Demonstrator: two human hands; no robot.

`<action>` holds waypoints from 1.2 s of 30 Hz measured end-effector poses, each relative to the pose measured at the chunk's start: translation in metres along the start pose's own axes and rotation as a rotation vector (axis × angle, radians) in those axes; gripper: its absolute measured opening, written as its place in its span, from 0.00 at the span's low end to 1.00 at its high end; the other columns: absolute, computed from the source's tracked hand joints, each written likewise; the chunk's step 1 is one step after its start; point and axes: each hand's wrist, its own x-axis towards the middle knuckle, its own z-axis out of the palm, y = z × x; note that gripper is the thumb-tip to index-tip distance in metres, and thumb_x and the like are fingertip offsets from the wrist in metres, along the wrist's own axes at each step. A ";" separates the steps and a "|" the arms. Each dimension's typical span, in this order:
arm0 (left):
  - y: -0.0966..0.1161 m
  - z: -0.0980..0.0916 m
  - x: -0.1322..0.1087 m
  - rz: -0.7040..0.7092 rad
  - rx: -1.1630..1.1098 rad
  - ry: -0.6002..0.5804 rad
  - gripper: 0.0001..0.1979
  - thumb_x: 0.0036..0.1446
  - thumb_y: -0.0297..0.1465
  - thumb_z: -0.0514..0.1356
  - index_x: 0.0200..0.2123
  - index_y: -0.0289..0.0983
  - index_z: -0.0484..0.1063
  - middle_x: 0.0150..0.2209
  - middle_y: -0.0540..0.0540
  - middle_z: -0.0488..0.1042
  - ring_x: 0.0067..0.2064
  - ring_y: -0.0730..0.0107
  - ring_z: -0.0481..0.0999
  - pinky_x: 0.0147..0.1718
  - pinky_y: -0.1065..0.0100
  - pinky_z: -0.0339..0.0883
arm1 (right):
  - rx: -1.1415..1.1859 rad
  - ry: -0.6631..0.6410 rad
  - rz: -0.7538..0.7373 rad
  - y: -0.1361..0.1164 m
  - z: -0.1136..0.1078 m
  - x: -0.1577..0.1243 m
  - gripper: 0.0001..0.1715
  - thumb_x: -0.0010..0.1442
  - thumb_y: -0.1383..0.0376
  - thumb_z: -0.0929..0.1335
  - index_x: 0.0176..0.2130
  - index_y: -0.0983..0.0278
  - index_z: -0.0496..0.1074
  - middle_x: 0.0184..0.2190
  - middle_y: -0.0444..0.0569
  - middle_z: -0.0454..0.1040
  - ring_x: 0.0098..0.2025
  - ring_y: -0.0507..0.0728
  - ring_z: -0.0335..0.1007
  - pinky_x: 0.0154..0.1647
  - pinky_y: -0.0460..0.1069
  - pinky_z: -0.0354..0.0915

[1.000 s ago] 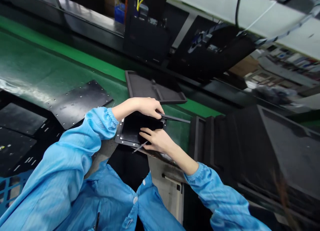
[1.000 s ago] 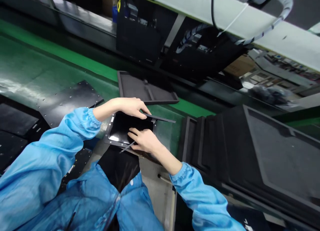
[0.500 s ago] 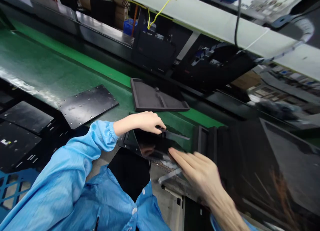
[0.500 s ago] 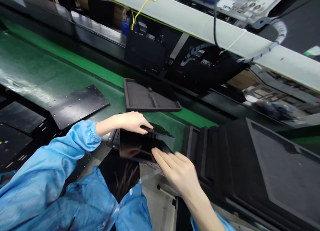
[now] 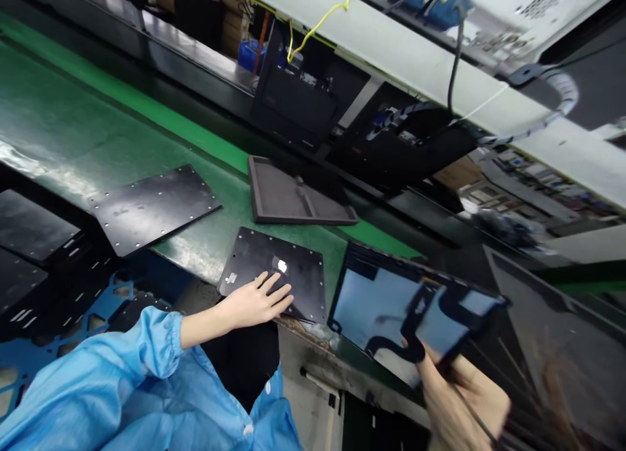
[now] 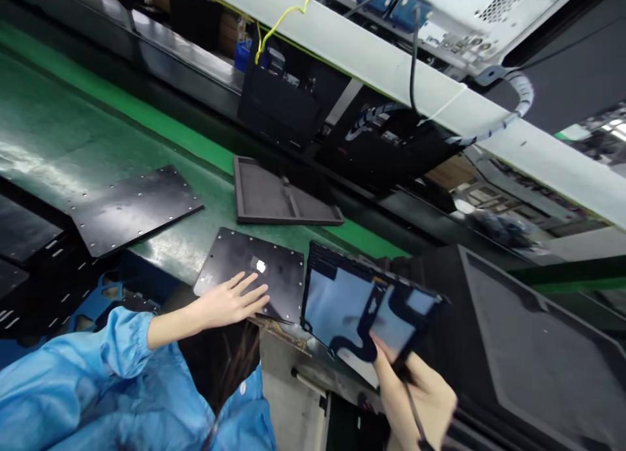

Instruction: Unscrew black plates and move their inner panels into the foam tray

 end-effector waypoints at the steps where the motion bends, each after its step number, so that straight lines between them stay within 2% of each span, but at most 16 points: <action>1: 0.000 0.000 -0.001 -0.011 -0.025 0.000 0.24 0.78 0.41 0.58 0.69 0.39 0.74 0.71 0.36 0.74 0.71 0.41 0.75 0.66 0.43 0.74 | 0.012 -0.016 0.050 -0.002 0.014 0.012 0.28 0.48 0.40 0.84 0.36 0.58 0.88 0.30 0.55 0.85 0.32 0.70 0.81 0.31 0.61 0.76; 3: 0.001 0.001 -0.003 -0.043 -0.069 -0.010 0.28 0.77 0.48 0.56 0.69 0.38 0.73 0.71 0.35 0.73 0.72 0.43 0.73 0.68 0.43 0.71 | 0.087 -0.075 0.112 -0.007 0.047 0.042 0.31 0.48 0.41 0.84 0.38 0.62 0.87 0.32 0.53 0.85 0.31 0.67 0.80 0.30 0.59 0.76; 5: 0.001 0.005 -0.006 -0.101 -0.081 -0.026 0.33 0.76 0.52 0.55 0.73 0.39 0.69 0.76 0.35 0.67 0.75 0.43 0.68 0.72 0.40 0.65 | 0.225 -0.136 0.121 -0.013 0.088 0.078 0.34 0.51 0.41 0.83 0.44 0.65 0.87 0.35 0.52 0.86 0.33 0.65 0.81 0.33 0.57 0.78; 7: 0.001 0.009 -0.009 -0.158 -0.067 -0.045 0.38 0.75 0.55 0.55 0.77 0.40 0.62 0.79 0.36 0.59 0.79 0.40 0.60 0.75 0.34 0.58 | 0.336 -0.210 0.083 -0.022 0.137 0.119 0.38 0.52 0.42 0.83 0.50 0.67 0.85 0.43 0.55 0.87 0.41 0.66 0.83 0.42 0.59 0.80; 9: 0.001 0.014 -0.011 -0.188 -0.054 -0.063 0.39 0.75 0.55 0.53 0.79 0.41 0.59 0.80 0.37 0.56 0.80 0.38 0.57 0.75 0.31 0.57 | 0.442 -0.315 0.092 -0.034 0.190 0.161 0.40 0.52 0.44 0.83 0.54 0.66 0.83 0.49 0.56 0.87 0.47 0.66 0.84 0.48 0.58 0.80; 10: 0.001 0.015 -0.012 -0.189 -0.054 -0.071 0.38 0.76 0.55 0.52 0.79 0.41 0.59 0.80 0.38 0.57 0.80 0.39 0.56 0.75 0.31 0.57 | 0.455 -0.390 0.149 -0.042 0.217 0.180 0.39 0.53 0.45 0.83 0.55 0.65 0.81 0.49 0.55 0.86 0.47 0.64 0.84 0.50 0.56 0.80; 12: 0.001 0.016 -0.012 -0.189 -0.062 -0.079 0.36 0.77 0.54 0.49 0.79 0.42 0.58 0.81 0.40 0.56 0.80 0.40 0.56 0.75 0.31 0.57 | 0.453 -0.443 0.211 -0.058 0.268 0.210 0.32 0.55 0.50 0.83 0.50 0.68 0.81 0.43 0.55 0.86 0.41 0.60 0.83 0.47 0.54 0.79; 15: 0.001 0.015 -0.011 -0.206 -0.069 -0.078 0.38 0.77 0.55 0.49 0.80 0.44 0.56 0.81 0.42 0.55 0.81 0.44 0.54 0.76 0.34 0.58 | 0.434 -0.501 0.289 -0.082 0.329 0.232 0.20 0.66 0.55 0.80 0.46 0.68 0.80 0.39 0.51 0.84 0.37 0.55 0.81 0.42 0.52 0.79; 18: 0.000 0.013 -0.012 -0.212 -0.053 -0.084 0.38 0.76 0.56 0.50 0.80 0.46 0.56 0.81 0.45 0.56 0.82 0.47 0.54 0.76 0.37 0.60 | 0.411 -0.552 0.327 -0.097 0.369 0.231 0.16 0.73 0.56 0.75 0.51 0.66 0.78 0.45 0.49 0.81 0.41 0.55 0.80 0.43 0.53 0.80; 20: -0.002 0.013 -0.013 -0.205 -0.039 -0.081 0.38 0.76 0.57 0.49 0.80 0.46 0.56 0.81 0.45 0.55 0.82 0.48 0.54 0.76 0.38 0.61 | 0.389 -0.571 0.321 -0.102 0.384 0.228 0.17 0.74 0.56 0.74 0.53 0.66 0.77 0.47 0.49 0.81 0.43 0.56 0.80 0.44 0.53 0.80; 23: -0.004 0.012 -0.014 -0.196 -0.033 -0.073 0.38 0.76 0.56 0.49 0.80 0.45 0.55 0.82 0.45 0.54 0.82 0.48 0.52 0.76 0.37 0.61 | 0.330 -0.560 0.274 -0.102 0.387 0.235 0.16 0.74 0.56 0.74 0.51 0.66 0.78 0.46 0.49 0.81 0.42 0.55 0.80 0.44 0.53 0.80; 25: -0.005 0.011 -0.014 -0.189 -0.040 -0.078 0.38 0.76 0.56 0.48 0.80 0.44 0.55 0.82 0.45 0.54 0.82 0.47 0.53 0.76 0.36 0.61 | 0.273 -0.535 0.219 -0.101 0.377 0.250 0.15 0.71 0.58 0.76 0.48 0.67 0.79 0.42 0.49 0.82 0.40 0.55 0.80 0.44 0.53 0.79; 28: -0.005 0.010 -0.013 -0.183 -0.055 -0.089 0.38 0.77 0.55 0.47 0.80 0.43 0.55 0.82 0.43 0.53 0.82 0.45 0.53 0.75 0.34 0.61 | 0.167 -0.488 0.109 -0.106 0.357 0.277 0.15 0.61 0.62 0.81 0.43 0.70 0.82 0.34 0.51 0.83 0.38 0.58 0.79 0.45 0.53 0.74; 30: -0.005 0.009 -0.012 -0.184 -0.065 -0.094 0.37 0.77 0.54 0.47 0.80 0.42 0.56 0.82 0.42 0.53 0.81 0.44 0.54 0.75 0.33 0.60 | 0.107 -0.477 0.019 -0.115 0.345 0.287 0.16 0.56 0.62 0.83 0.41 0.70 0.85 0.30 0.51 0.83 0.38 0.60 0.78 0.45 0.53 0.70; 33: -0.005 0.005 -0.010 -0.185 -0.070 -0.114 0.38 0.77 0.55 0.48 0.80 0.42 0.57 0.81 0.42 0.54 0.82 0.45 0.53 0.76 0.34 0.61 | 0.069 -0.537 -0.139 -0.133 0.334 0.279 0.20 0.60 0.51 0.79 0.37 0.67 0.86 0.29 0.51 0.83 0.35 0.59 0.76 0.42 0.51 0.67; 36: -0.005 0.003 -0.009 -0.194 -0.062 -0.126 0.38 0.77 0.55 0.47 0.80 0.43 0.57 0.81 0.43 0.55 0.81 0.46 0.54 0.75 0.36 0.62 | 0.059 -0.613 -0.296 -0.145 0.325 0.253 0.27 0.66 0.43 0.73 0.38 0.64 0.87 0.31 0.50 0.84 0.33 0.57 0.75 0.38 0.50 0.65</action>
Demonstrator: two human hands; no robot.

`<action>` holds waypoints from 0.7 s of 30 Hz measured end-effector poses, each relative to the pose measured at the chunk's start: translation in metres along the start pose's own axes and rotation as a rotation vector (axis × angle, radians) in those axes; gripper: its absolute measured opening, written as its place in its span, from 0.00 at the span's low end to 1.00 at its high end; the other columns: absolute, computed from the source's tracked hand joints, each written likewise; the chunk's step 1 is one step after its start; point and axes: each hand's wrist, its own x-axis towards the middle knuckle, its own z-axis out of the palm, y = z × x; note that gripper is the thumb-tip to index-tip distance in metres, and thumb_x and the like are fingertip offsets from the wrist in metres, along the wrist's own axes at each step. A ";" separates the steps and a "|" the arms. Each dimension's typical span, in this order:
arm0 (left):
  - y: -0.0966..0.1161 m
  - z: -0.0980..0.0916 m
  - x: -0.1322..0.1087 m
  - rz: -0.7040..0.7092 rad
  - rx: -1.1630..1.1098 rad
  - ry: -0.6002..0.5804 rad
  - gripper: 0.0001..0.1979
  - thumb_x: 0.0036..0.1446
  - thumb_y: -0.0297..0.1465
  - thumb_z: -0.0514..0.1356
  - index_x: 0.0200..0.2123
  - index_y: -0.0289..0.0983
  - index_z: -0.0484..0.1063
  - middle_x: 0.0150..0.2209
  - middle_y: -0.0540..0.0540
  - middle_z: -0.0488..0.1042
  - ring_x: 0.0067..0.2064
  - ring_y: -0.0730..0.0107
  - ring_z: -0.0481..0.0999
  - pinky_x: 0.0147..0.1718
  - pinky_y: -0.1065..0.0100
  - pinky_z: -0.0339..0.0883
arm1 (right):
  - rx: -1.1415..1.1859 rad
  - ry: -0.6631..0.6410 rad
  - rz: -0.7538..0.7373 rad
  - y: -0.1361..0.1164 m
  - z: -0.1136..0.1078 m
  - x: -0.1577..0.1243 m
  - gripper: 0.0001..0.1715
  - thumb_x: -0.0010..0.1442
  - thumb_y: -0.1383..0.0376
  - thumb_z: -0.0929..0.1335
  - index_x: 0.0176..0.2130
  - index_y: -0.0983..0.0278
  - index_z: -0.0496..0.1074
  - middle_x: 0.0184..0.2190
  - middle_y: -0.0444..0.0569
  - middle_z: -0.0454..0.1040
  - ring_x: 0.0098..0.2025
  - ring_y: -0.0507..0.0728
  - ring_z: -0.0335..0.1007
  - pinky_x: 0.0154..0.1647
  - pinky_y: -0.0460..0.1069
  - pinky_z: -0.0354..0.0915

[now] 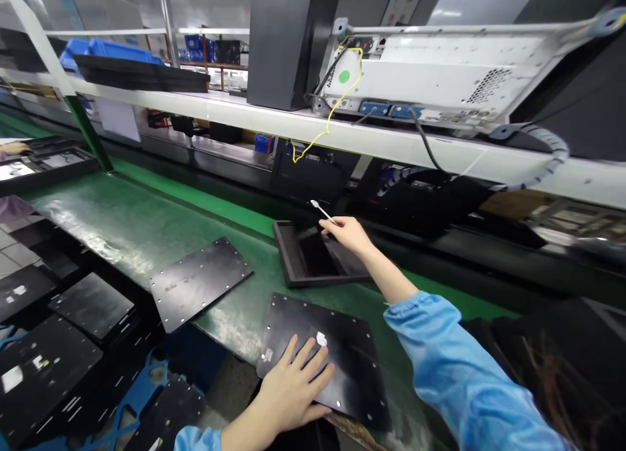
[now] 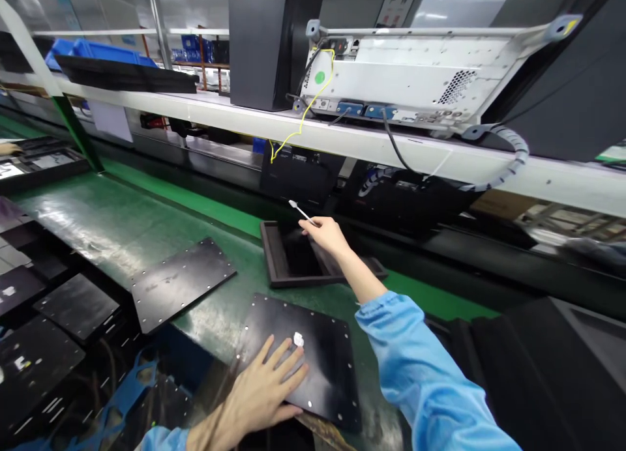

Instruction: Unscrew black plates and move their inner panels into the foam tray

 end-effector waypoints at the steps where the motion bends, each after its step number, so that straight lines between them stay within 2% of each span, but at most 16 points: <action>1: 0.000 0.000 0.000 -0.003 0.000 0.007 0.38 0.77 0.55 0.47 0.80 0.43 0.57 0.81 0.43 0.56 0.81 0.46 0.54 0.75 0.37 0.62 | -0.019 -0.019 -0.041 -0.002 0.002 -0.009 0.27 0.67 0.43 0.72 0.40 0.63 0.87 0.33 0.49 0.85 0.34 0.57 0.75 0.39 0.50 0.65; 4: 0.000 0.003 0.000 0.000 0.000 0.043 0.38 0.77 0.56 0.46 0.79 0.42 0.58 0.81 0.44 0.56 0.81 0.46 0.56 0.75 0.38 0.63 | -0.096 -0.051 -0.115 0.015 0.001 -0.037 0.23 0.69 0.46 0.71 0.48 0.59 0.86 0.42 0.49 0.87 0.43 0.59 0.79 0.47 0.51 0.67; 8: 0.000 0.010 -0.001 0.012 0.010 0.088 0.37 0.78 0.54 0.47 0.79 0.42 0.57 0.81 0.43 0.55 0.81 0.46 0.56 0.76 0.39 0.59 | -0.302 -0.082 -0.060 0.080 -0.014 -0.068 0.26 0.64 0.48 0.74 0.54 0.60 0.84 0.53 0.56 0.84 0.53 0.66 0.79 0.56 0.55 0.68; 11: 0.001 0.013 -0.002 0.016 0.020 0.117 0.37 0.78 0.53 0.49 0.79 0.40 0.57 0.82 0.42 0.55 0.81 0.46 0.55 0.78 0.40 0.51 | -0.427 -0.148 -0.003 0.127 -0.024 -0.090 0.30 0.57 0.49 0.79 0.54 0.60 0.84 0.54 0.57 0.83 0.52 0.68 0.80 0.54 0.56 0.70; 13: 0.002 0.014 -0.001 0.011 0.025 0.134 0.36 0.78 0.54 0.49 0.79 0.40 0.59 0.82 0.42 0.54 0.81 0.46 0.54 0.79 0.41 0.47 | -0.474 -0.179 0.003 0.143 -0.024 -0.107 0.25 0.60 0.48 0.77 0.51 0.58 0.84 0.52 0.54 0.83 0.49 0.66 0.80 0.49 0.54 0.70; 16: 0.003 0.014 -0.001 0.003 0.039 0.151 0.36 0.77 0.54 0.50 0.78 0.41 0.60 0.82 0.43 0.54 0.81 0.47 0.54 0.80 0.43 0.44 | -0.538 -0.193 -0.019 0.144 -0.008 -0.130 0.18 0.68 0.45 0.72 0.43 0.54 0.83 0.46 0.49 0.82 0.47 0.63 0.80 0.41 0.52 0.66; 18: 0.004 0.014 -0.001 0.005 0.052 0.157 0.36 0.77 0.54 0.51 0.78 0.41 0.60 0.82 0.44 0.54 0.81 0.48 0.55 0.80 0.43 0.44 | -0.612 -0.172 -0.094 0.136 0.013 -0.141 0.20 0.72 0.44 0.69 0.40 0.54 0.82 0.42 0.48 0.82 0.43 0.62 0.80 0.36 0.51 0.62; 21: 0.003 0.012 -0.002 0.011 0.071 0.149 0.36 0.77 0.54 0.50 0.79 0.41 0.59 0.82 0.44 0.53 0.81 0.46 0.55 0.79 0.41 0.44 | -0.665 -0.133 -0.229 0.124 0.046 -0.144 0.23 0.77 0.46 0.64 0.42 0.57 0.80 0.41 0.50 0.81 0.40 0.60 0.79 0.34 0.51 0.60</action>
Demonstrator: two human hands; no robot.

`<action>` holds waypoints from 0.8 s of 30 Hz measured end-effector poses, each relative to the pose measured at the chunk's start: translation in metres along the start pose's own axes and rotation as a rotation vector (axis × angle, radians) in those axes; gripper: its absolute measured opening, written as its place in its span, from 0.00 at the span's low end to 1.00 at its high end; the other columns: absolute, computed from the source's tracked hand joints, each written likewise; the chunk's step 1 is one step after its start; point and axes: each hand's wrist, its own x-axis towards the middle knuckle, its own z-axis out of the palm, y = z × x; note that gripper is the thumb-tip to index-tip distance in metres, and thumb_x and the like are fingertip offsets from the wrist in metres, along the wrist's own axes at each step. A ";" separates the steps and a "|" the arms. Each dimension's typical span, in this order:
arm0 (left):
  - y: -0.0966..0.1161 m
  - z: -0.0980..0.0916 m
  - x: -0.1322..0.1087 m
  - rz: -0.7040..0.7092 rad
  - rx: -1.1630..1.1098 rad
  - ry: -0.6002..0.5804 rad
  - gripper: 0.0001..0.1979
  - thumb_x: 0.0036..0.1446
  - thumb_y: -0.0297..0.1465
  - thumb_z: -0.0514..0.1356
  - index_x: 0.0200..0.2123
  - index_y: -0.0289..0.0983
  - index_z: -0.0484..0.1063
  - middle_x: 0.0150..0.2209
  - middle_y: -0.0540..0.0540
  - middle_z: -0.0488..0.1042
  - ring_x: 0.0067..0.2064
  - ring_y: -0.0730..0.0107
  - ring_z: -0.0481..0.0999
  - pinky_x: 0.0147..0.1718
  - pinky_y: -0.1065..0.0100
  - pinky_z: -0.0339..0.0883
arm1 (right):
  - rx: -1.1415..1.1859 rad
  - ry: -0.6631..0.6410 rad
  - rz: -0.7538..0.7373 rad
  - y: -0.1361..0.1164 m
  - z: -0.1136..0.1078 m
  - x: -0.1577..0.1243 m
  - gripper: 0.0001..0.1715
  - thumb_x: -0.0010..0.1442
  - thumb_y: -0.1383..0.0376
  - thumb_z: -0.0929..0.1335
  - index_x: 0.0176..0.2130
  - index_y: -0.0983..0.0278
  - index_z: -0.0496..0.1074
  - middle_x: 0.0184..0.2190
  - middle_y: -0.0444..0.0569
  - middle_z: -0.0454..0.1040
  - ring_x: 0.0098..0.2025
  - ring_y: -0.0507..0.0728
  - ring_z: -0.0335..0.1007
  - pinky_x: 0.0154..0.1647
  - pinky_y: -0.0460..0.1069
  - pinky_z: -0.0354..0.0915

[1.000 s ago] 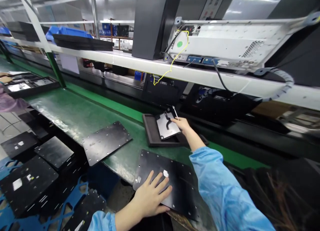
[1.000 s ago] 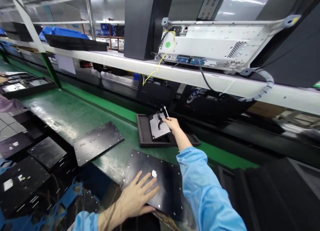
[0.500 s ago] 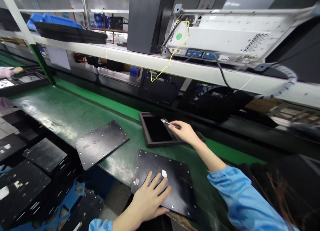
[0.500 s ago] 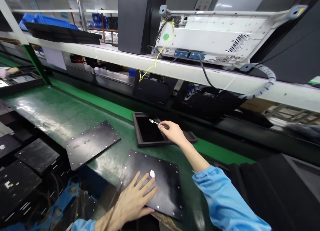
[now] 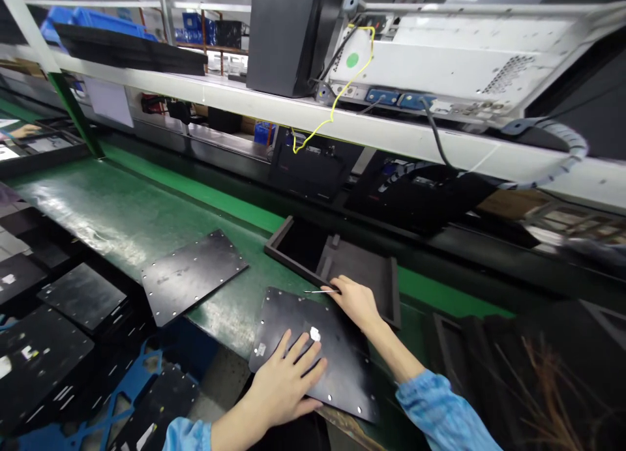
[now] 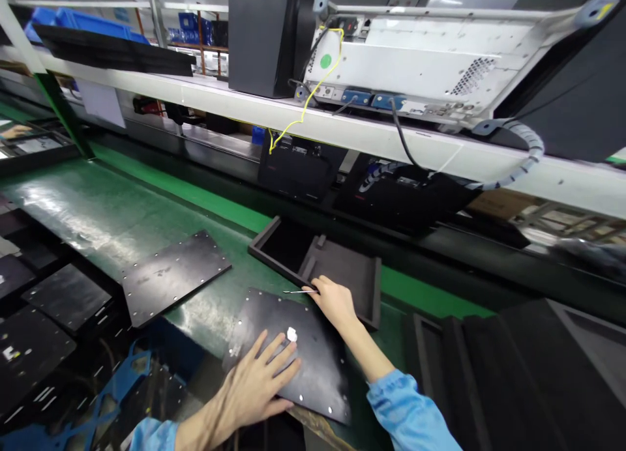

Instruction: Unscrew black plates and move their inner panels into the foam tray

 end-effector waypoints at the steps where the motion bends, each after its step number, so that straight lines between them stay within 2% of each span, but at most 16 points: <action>1: -0.001 -0.001 0.000 0.001 0.004 -0.008 0.36 0.78 0.54 0.50 0.79 0.41 0.58 0.82 0.44 0.53 0.81 0.46 0.54 0.79 0.41 0.44 | 0.015 0.011 -0.024 -0.006 0.004 0.004 0.23 0.78 0.47 0.63 0.43 0.57 0.79 0.41 0.50 0.81 0.40 0.59 0.79 0.34 0.50 0.61; 4: -0.004 -0.006 -0.001 0.000 -0.003 -0.049 0.36 0.78 0.53 0.49 0.80 0.41 0.57 0.82 0.44 0.52 0.81 0.46 0.53 0.79 0.41 0.46 | 0.097 0.021 -0.070 -0.009 0.010 0.014 0.23 0.79 0.48 0.63 0.45 0.57 0.80 0.43 0.49 0.82 0.43 0.59 0.80 0.38 0.50 0.64; 9: -0.003 -0.014 -0.001 -0.014 -0.160 -0.105 0.37 0.77 0.52 0.53 0.80 0.41 0.55 0.82 0.43 0.52 0.82 0.45 0.50 0.80 0.38 0.46 | 0.159 0.062 -0.110 0.017 0.006 0.002 0.23 0.78 0.49 0.63 0.48 0.58 0.83 0.45 0.49 0.84 0.44 0.60 0.82 0.41 0.53 0.68; 11: -0.004 -0.019 -0.001 -0.052 -0.320 -0.090 0.36 0.75 0.52 0.57 0.78 0.44 0.60 0.80 0.43 0.59 0.81 0.47 0.55 0.80 0.38 0.47 | 0.131 0.089 -0.136 0.027 0.007 -0.009 0.23 0.78 0.50 0.64 0.51 0.58 0.83 0.47 0.50 0.85 0.45 0.61 0.83 0.43 0.54 0.69; 13: -0.012 -0.027 0.000 -0.125 -0.482 -0.032 0.31 0.74 0.51 0.60 0.74 0.46 0.67 0.77 0.43 0.66 0.78 0.54 0.64 0.79 0.44 0.54 | 0.103 0.123 -0.158 0.035 0.010 -0.018 0.24 0.78 0.50 0.64 0.53 0.58 0.83 0.49 0.51 0.85 0.45 0.62 0.83 0.45 0.56 0.70; 15: -0.032 -0.038 0.001 -0.225 -0.519 0.055 0.26 0.75 0.47 0.60 0.70 0.46 0.71 0.75 0.42 0.69 0.75 0.59 0.69 0.77 0.49 0.59 | 0.110 0.167 -0.160 0.039 0.012 -0.025 0.24 0.78 0.50 0.64 0.55 0.58 0.83 0.50 0.52 0.86 0.45 0.62 0.84 0.48 0.57 0.71; 16: -0.049 -0.045 0.000 -0.288 -0.466 0.087 0.25 0.75 0.44 0.59 0.70 0.46 0.72 0.75 0.41 0.69 0.75 0.58 0.68 0.77 0.48 0.59 | 0.123 0.201 -0.149 0.040 0.012 -0.029 0.25 0.78 0.49 0.64 0.56 0.58 0.83 0.50 0.52 0.87 0.46 0.62 0.84 0.50 0.58 0.72; 18: -0.089 -0.056 -0.006 -0.439 -0.246 0.099 0.25 0.75 0.42 0.58 0.71 0.44 0.71 0.77 0.40 0.64 0.78 0.53 0.63 0.79 0.39 0.52 | 0.154 0.304 -0.104 0.036 0.009 -0.038 0.26 0.79 0.48 0.64 0.58 0.59 0.81 0.52 0.52 0.86 0.50 0.63 0.84 0.55 0.60 0.72; 19: -0.112 -0.060 -0.012 -0.540 -0.105 0.074 0.27 0.75 0.41 0.58 0.73 0.43 0.69 0.79 0.38 0.59 0.80 0.48 0.58 0.78 0.34 0.49 | 0.171 0.370 -0.067 0.032 0.006 -0.044 0.26 0.79 0.47 0.64 0.60 0.59 0.81 0.55 0.52 0.86 0.53 0.65 0.83 0.58 0.61 0.72; 21: -0.154 -0.063 -0.028 -0.774 0.152 0.018 0.39 0.71 0.47 0.62 0.78 0.36 0.60 0.82 0.30 0.47 0.82 0.32 0.46 0.75 0.23 0.42 | 0.228 0.492 0.020 0.020 -0.001 -0.059 0.27 0.78 0.47 0.65 0.62 0.59 0.79 0.60 0.53 0.83 0.59 0.67 0.81 0.62 0.63 0.71; 22: -0.171 -0.061 -0.037 -0.892 0.233 -0.021 0.47 0.69 0.53 0.63 0.80 0.33 0.57 0.82 0.26 0.43 0.82 0.24 0.44 0.72 0.17 0.41 | 0.273 0.538 0.066 0.012 -0.004 -0.068 0.27 0.78 0.46 0.65 0.62 0.59 0.79 0.61 0.53 0.82 0.60 0.67 0.80 0.62 0.63 0.71; 24: -0.194 -0.056 -0.057 -1.026 0.305 -0.097 0.55 0.66 0.61 0.61 0.81 0.31 0.51 0.82 0.23 0.41 0.81 0.17 0.43 0.69 0.14 0.43 | 0.388 0.585 0.154 -0.007 -0.011 -0.088 0.25 0.77 0.46 0.67 0.60 0.57 0.79 0.60 0.52 0.82 0.59 0.66 0.80 0.60 0.61 0.73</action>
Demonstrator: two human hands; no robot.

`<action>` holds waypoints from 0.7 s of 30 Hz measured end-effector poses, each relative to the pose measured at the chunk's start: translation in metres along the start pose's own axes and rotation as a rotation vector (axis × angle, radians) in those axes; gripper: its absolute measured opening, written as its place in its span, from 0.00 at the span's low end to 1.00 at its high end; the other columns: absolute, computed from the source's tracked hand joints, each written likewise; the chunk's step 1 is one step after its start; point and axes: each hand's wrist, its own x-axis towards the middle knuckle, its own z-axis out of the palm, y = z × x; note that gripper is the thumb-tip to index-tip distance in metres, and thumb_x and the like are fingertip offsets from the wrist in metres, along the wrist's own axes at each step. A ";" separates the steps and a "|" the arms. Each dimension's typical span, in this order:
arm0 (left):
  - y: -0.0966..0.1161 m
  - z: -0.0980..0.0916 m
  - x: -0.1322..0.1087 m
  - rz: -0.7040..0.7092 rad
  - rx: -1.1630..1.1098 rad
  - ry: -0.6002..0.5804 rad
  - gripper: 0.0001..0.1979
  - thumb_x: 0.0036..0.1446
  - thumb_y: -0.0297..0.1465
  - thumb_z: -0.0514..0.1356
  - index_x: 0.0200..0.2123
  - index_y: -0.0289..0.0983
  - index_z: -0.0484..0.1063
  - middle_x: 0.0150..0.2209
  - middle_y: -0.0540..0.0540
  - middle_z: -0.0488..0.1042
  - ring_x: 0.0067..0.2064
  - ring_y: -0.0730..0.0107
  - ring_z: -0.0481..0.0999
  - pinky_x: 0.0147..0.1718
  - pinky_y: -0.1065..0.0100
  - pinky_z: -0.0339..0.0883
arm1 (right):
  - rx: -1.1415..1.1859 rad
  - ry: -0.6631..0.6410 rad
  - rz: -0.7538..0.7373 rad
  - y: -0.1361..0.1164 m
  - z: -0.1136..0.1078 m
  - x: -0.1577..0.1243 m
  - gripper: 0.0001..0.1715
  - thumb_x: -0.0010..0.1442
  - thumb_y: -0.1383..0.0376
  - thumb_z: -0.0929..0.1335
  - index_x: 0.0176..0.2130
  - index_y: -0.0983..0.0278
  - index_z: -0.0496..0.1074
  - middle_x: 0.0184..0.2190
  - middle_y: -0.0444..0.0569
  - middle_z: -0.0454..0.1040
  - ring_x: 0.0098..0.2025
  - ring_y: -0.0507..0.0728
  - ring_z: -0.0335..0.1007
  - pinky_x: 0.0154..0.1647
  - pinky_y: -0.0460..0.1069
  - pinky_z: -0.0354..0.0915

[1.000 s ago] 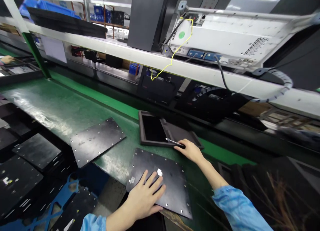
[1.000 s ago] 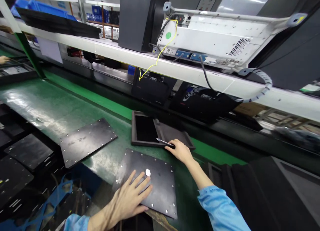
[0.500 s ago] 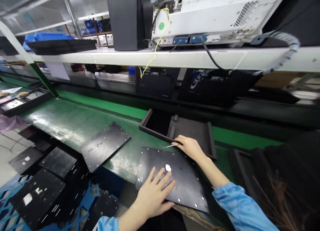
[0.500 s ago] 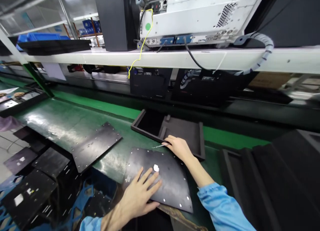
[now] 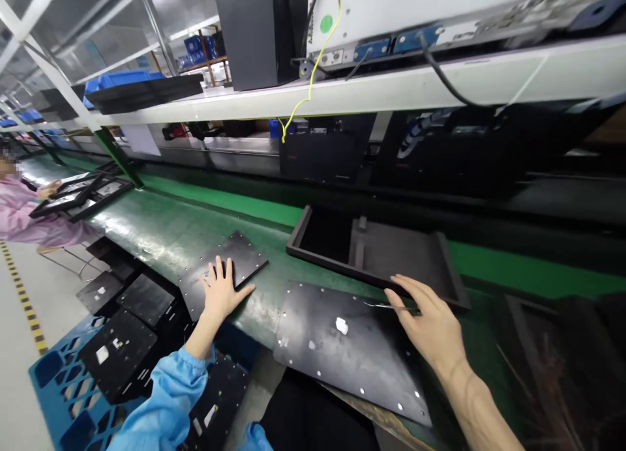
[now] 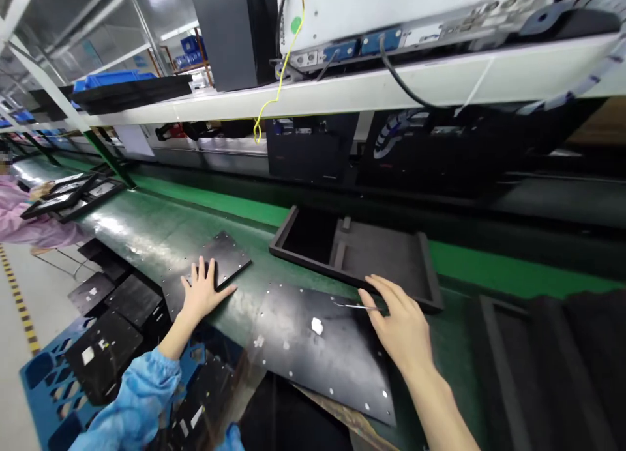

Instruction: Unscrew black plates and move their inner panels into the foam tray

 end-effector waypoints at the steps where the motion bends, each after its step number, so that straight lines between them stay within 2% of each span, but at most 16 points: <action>1: -0.010 0.006 0.000 -0.009 0.019 -0.022 0.56 0.66 0.63 0.59 0.82 0.32 0.50 0.82 0.24 0.42 0.81 0.18 0.44 0.69 0.15 0.44 | 0.046 0.009 0.054 -0.010 -0.005 -0.010 0.24 0.76 0.46 0.68 0.58 0.57 0.80 0.58 0.51 0.82 0.57 0.65 0.80 0.56 0.59 0.74; 5: -0.039 0.012 -0.014 0.120 0.021 -0.054 0.56 0.66 0.65 0.57 0.83 0.38 0.47 0.83 0.30 0.43 0.82 0.25 0.43 0.72 0.20 0.46 | 0.174 -0.015 0.213 -0.044 -0.023 -0.049 0.20 0.74 0.47 0.70 0.54 0.55 0.82 0.53 0.50 0.83 0.46 0.60 0.81 0.42 0.54 0.72; 10: -0.090 -0.005 -0.036 0.412 0.048 -0.134 0.65 0.58 0.62 0.67 0.84 0.40 0.38 0.83 0.32 0.39 0.83 0.30 0.40 0.75 0.26 0.44 | 0.253 -0.031 0.325 -0.062 -0.044 -0.087 0.18 0.74 0.48 0.70 0.52 0.55 0.83 0.49 0.49 0.82 0.34 0.56 0.73 0.41 0.54 0.70; 12: -0.110 -0.011 -0.049 0.513 0.097 -0.138 0.60 0.63 0.52 0.68 0.84 0.41 0.36 0.83 0.34 0.41 0.83 0.34 0.42 0.76 0.31 0.48 | 0.259 -0.016 0.374 -0.063 -0.052 -0.101 0.18 0.74 0.48 0.71 0.51 0.56 0.83 0.48 0.49 0.82 0.34 0.56 0.74 0.41 0.54 0.70; 14: -0.121 -0.017 -0.068 0.566 0.162 -0.103 0.51 0.69 0.35 0.61 0.84 0.45 0.34 0.83 0.38 0.44 0.83 0.42 0.46 0.76 0.37 0.53 | 0.262 0.021 0.411 -0.062 -0.059 -0.115 0.18 0.73 0.47 0.71 0.49 0.56 0.83 0.47 0.50 0.82 0.38 0.59 0.77 0.44 0.55 0.71; 16: -0.124 -0.024 -0.092 0.597 0.221 -0.046 0.51 0.65 0.21 0.53 0.84 0.48 0.32 0.82 0.42 0.49 0.82 0.49 0.50 0.76 0.42 0.58 | 0.274 0.057 0.444 -0.061 -0.064 -0.127 0.18 0.72 0.47 0.71 0.47 0.55 0.84 0.46 0.51 0.83 0.41 0.63 0.79 0.48 0.58 0.73; 19: -0.125 -0.040 -0.123 0.650 0.269 0.054 0.55 0.59 0.16 0.51 0.83 0.49 0.32 0.80 0.45 0.57 0.80 0.52 0.57 0.76 0.48 0.62 | 0.305 0.090 0.468 -0.063 -0.068 -0.141 0.16 0.72 0.48 0.71 0.46 0.54 0.84 0.45 0.52 0.83 0.43 0.66 0.80 0.51 0.61 0.73; 21: -0.131 -0.057 -0.132 0.703 0.256 0.104 0.53 0.60 0.17 0.52 0.84 0.48 0.35 0.77 0.47 0.61 0.77 0.56 0.64 0.74 0.54 0.66 | 0.319 0.106 0.461 -0.065 -0.071 -0.145 0.14 0.72 0.50 0.71 0.45 0.54 0.84 0.45 0.52 0.83 0.43 0.66 0.80 0.51 0.60 0.73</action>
